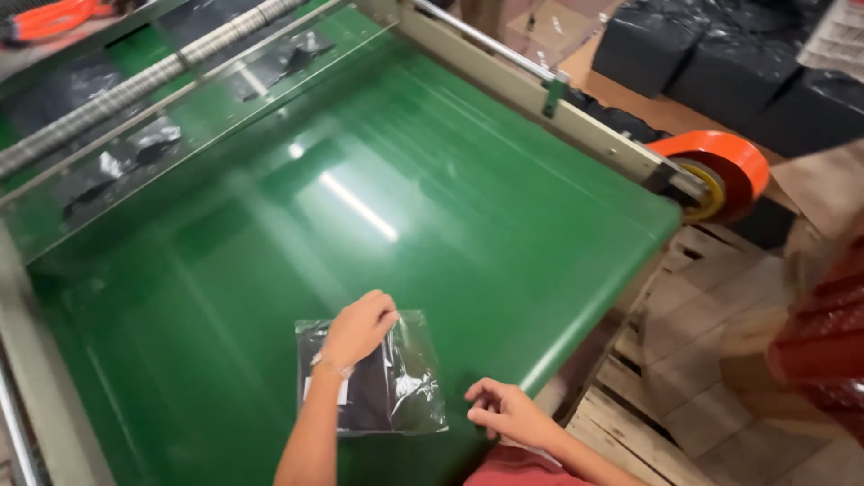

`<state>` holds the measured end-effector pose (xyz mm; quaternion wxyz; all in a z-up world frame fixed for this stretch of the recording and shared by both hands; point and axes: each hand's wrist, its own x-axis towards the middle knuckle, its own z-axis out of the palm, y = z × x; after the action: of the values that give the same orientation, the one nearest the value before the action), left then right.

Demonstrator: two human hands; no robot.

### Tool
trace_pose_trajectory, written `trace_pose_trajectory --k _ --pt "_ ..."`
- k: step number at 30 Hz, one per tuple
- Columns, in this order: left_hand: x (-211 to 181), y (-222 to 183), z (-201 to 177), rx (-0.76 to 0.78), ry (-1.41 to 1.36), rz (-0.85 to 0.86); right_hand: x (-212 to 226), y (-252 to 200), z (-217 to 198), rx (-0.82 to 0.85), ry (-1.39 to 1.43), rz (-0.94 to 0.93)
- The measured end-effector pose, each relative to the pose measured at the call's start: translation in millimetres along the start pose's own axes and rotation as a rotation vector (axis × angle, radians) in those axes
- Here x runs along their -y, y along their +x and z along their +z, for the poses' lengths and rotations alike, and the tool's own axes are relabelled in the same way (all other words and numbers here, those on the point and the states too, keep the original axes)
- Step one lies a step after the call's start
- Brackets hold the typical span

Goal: The person folds black fabric items on a green conveyor belt, places them into clear plastic bags, and adds small white labels. The packaged items are then placed into a red basket. The person repeats this process for multiple items.

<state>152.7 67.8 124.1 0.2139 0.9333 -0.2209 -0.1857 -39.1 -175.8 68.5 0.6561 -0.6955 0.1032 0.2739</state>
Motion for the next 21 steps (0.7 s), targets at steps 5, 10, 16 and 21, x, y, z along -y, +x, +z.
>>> trace_pose_trajectory --k 5,10,16,21 --pt "-80 -69 -62 -0.341 -0.099 0.347 -11 -4 -32 0.107 -0.148 -0.333" --pt "-186 -74 -33 -0.638 -0.147 0.664 34 -70 -82 -0.116 -0.252 -0.700" --pt "-300 -52 39 -0.701 -0.545 0.771 16 -153 -157 -0.703 -0.080 -0.856" --pt "-433 -65 79 -0.771 -0.406 0.932 -29 -241 -234 -0.692 0.054 -0.873"
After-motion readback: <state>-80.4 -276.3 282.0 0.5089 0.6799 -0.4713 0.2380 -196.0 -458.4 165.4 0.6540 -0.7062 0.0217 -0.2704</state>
